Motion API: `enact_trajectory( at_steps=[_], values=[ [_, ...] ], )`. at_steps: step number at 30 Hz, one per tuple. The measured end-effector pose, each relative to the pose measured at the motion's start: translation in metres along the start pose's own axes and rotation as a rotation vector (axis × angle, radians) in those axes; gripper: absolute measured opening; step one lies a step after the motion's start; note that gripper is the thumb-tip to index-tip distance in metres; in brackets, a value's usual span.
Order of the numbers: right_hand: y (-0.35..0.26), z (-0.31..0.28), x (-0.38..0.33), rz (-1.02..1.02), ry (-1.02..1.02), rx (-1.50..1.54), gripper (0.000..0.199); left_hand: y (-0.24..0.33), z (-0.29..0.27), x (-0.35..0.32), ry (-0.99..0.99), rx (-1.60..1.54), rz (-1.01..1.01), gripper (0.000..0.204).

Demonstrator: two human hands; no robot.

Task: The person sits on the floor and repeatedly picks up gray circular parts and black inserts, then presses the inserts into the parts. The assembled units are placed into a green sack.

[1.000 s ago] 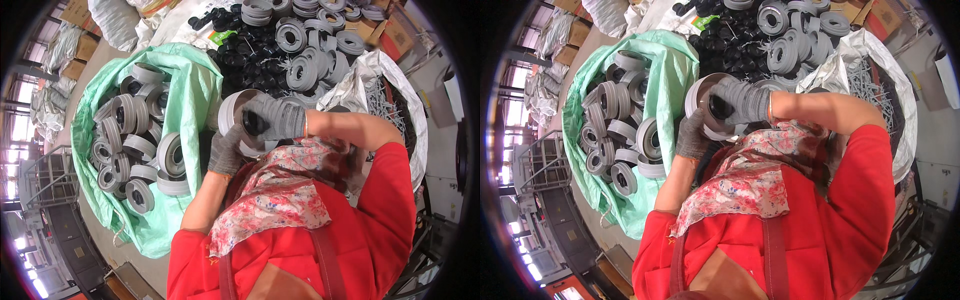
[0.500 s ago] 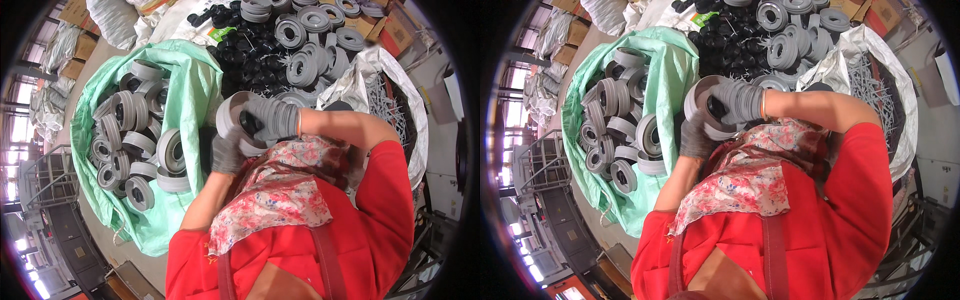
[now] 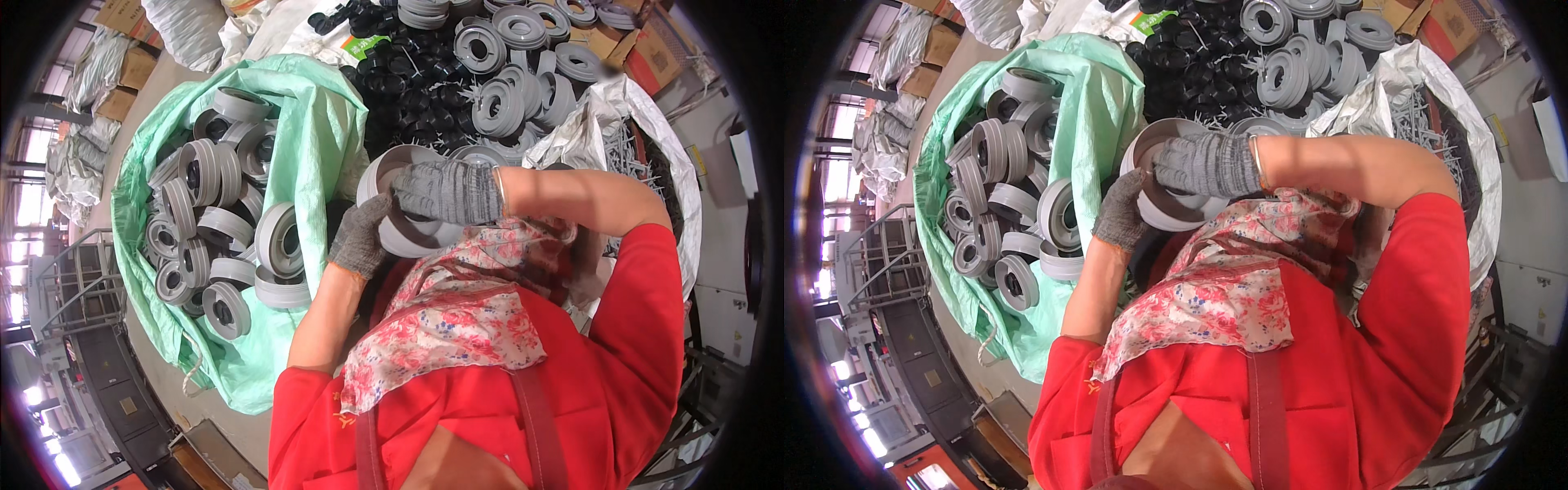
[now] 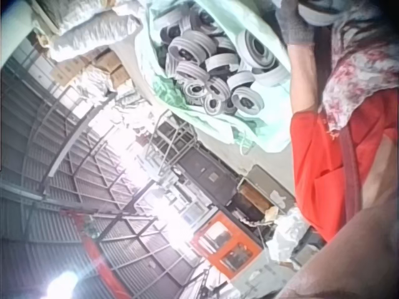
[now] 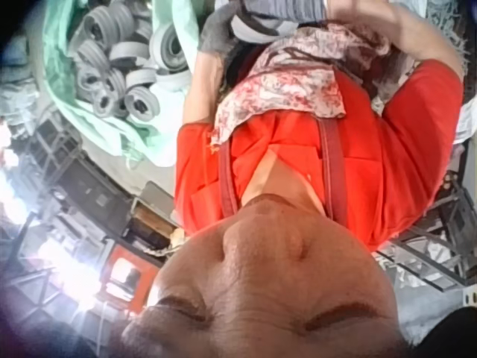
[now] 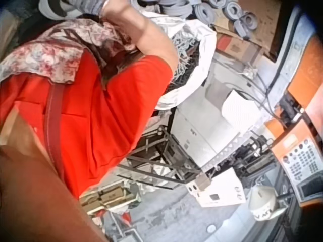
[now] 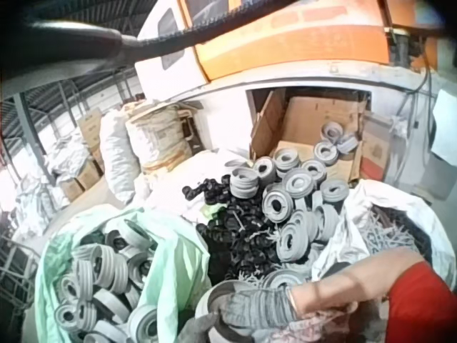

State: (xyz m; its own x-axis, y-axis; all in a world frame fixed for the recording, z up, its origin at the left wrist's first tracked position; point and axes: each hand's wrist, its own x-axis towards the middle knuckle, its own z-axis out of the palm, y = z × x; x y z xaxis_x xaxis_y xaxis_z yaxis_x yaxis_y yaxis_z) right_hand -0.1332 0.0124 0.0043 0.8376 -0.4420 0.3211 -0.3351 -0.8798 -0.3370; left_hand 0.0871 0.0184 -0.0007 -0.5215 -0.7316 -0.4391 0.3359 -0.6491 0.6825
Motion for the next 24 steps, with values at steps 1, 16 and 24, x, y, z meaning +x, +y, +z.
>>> enact_trajectory(
  at_steps=[1, 16, 24],
  values=[
    [-0.003, -0.002, 0.001, -0.026, 0.065, -0.063, 0.046, 0.001, 0.004, 0.0, 0.042, -0.026, 0.001, 0.044],
    [-0.026, -0.022, 0.025, 1.124, 0.172, 1.086, 0.057, -0.018, 0.008, -0.007, 0.097, 0.36, 0.388, 0.04],
    [-0.021, 0.019, 0.01, 1.1, 0.261, 1.516, 0.05, -0.003, 0.024, -0.026, 0.197, 0.89, 0.532, 0.046]
  ],
)
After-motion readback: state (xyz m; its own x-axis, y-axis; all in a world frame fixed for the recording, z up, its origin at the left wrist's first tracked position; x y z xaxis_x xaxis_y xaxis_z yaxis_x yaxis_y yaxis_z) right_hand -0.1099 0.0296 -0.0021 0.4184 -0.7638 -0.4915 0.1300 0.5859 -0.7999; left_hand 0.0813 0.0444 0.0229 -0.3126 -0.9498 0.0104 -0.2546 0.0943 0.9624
